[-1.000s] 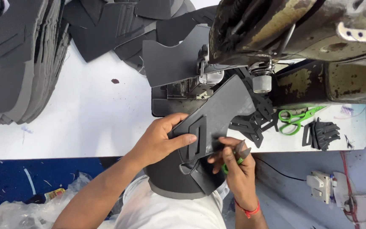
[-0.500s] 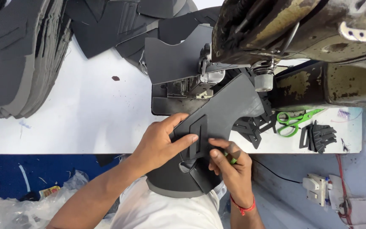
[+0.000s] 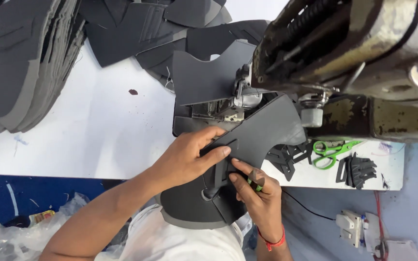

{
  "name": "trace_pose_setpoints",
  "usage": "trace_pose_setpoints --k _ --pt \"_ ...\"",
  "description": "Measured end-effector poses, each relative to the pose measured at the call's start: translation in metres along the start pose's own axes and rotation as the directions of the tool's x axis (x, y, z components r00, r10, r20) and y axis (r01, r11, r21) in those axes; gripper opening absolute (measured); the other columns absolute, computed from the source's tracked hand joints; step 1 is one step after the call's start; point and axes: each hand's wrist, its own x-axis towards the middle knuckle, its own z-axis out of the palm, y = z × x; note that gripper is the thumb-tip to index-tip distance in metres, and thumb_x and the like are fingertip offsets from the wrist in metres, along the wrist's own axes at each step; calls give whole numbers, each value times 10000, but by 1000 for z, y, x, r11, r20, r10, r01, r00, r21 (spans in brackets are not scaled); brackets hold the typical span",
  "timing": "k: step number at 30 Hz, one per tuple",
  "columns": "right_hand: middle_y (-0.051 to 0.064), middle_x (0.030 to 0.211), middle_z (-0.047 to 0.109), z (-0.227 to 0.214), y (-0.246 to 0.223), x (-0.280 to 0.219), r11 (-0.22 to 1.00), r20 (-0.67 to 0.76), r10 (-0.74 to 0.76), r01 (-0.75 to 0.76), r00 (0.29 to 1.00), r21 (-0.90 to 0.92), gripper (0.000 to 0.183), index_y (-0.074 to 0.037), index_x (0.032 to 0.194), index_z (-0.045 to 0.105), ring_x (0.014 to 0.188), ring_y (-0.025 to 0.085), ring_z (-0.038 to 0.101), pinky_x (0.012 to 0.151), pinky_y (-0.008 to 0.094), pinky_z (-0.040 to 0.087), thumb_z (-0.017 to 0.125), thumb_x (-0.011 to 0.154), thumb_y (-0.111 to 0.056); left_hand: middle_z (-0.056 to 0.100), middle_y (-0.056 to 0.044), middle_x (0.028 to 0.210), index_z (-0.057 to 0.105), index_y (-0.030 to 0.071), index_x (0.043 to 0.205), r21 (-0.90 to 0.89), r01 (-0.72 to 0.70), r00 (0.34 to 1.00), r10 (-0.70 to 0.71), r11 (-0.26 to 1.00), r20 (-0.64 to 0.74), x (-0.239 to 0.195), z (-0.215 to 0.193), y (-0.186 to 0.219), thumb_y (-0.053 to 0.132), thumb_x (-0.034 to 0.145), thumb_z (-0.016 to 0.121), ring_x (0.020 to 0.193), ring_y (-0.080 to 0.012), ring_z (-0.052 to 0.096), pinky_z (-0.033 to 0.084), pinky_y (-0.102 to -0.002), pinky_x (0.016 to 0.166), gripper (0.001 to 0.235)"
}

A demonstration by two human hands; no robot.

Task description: The person uses a sewing machine to stitch black rubber shoe parts, specifically attaching small rectangular pieces to larger sole components. They repeatedly pick up parts from a stack, align them under the needle, sew, and then place the finished pieces aside.

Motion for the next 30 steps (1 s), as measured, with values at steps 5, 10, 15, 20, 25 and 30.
trace_pose_setpoints --k 5,10,15,20,25,30 --pt "-9 668 643 10 -8 15 995 -49 101 -101 994 0 329 -12 1209 761 526 46 552 472 206 420 755 881 10 756 -74 884 659 11 1172 -30 -112 994 112 993 12 21 -13 -4 317 947 666 760 -111 670 537 -303 697 380" --pt "-21 616 607 20 -16 30 988 -97 147 -143 984 53 352 -12 1235 749 506 48 536 457 209 400 762 883 -14 736 -106 810 690 26 1091 70 -77 997 75 995 37 41 -33 16 305 921 661 676 -185 653 513 -346 653 328" --pt "-24 624 617 25 -25 43 983 -114 170 -160 979 91 369 -8 1252 736 501 45 526 446 214 402 755 883 -17 730 -107 800 692 23 1042 73 -129 991 127 989 35 55 -43 17 300 912 654 676 -204 677 522 -354 658 309" --pt "-34 625 596 27 -24 52 988 -108 127 -116 986 101 365 5 1260 729 511 33 514 452 199 383 745 896 -2 706 -119 757 701 23 1011 101 -99 994 95 990 45 69 -48 17 296 897 667 657 -228 669 507 -369 628 298" --pt "-37 631 598 30 -28 64 982 -137 145 -125 980 141 345 11 1252 735 510 26 496 444 194 375 735 908 1 695 -123 726 708 25 996 154 -69 997 64 986 37 79 -53 24 294 878 681 641 -244 666 494 -380 617 295" --pt "-28 715 649 28 -27 73 975 -132 95 -65 987 213 308 21 1242 732 533 27 491 458 197 381 713 936 -5 692 -154 751 702 20 1025 258 -36 999 42 966 -18 74 -49 33 311 889 685 683 -292 672 499 -413 643 321"
